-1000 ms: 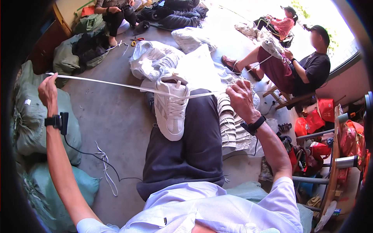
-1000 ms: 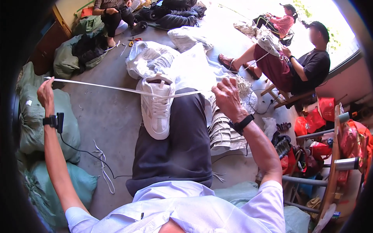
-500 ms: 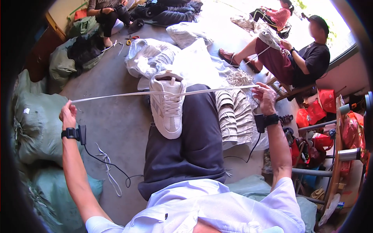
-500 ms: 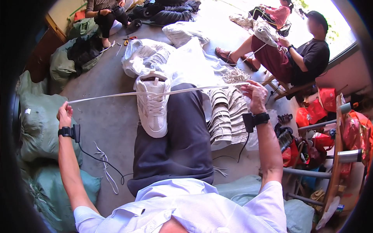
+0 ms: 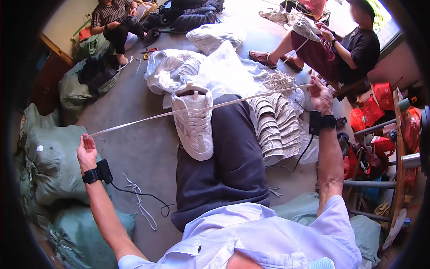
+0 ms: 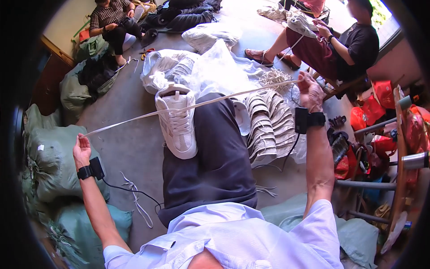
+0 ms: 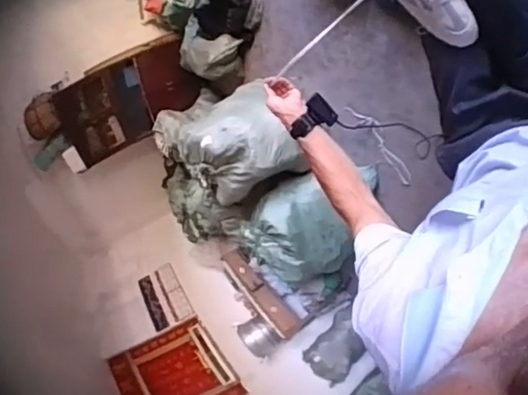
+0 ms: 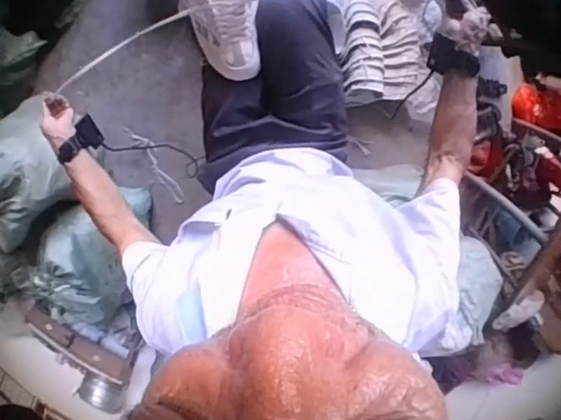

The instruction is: The recorder inserts white laces into a white athletic shoe.

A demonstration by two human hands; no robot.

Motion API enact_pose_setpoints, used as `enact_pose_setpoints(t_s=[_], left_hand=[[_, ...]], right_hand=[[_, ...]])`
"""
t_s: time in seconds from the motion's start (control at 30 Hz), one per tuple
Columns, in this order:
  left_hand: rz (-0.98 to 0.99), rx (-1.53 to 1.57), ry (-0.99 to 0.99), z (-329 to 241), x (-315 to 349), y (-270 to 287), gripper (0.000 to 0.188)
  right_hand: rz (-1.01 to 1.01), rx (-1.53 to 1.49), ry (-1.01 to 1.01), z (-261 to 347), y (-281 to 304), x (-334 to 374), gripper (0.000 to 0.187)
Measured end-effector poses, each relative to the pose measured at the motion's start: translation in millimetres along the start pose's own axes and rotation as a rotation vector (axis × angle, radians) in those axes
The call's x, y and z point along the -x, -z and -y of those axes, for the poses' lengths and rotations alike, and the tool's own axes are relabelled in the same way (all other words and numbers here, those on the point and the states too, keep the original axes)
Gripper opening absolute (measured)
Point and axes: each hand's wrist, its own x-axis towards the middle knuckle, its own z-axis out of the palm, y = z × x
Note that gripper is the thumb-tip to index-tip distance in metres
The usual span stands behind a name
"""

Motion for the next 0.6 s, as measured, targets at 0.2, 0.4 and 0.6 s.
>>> enact_pose_setpoints(t_s=[0.2,0.4,0.6], left_hand=[[0.232,0.181,0.153,-9,26,-2,0.019],[0.290,0.183,0.248,-25,53,-5,0.021],[0.270,-0.071,0.189,2,72,-23,0.023]], right_hand=[[0.319,0.408,0.067,-53,-97,89,0.018],[0.647,0.808,0.478,-112,-175,151,0.012],[0.813,1.055,0.505,-130,-190,180,0.009]])
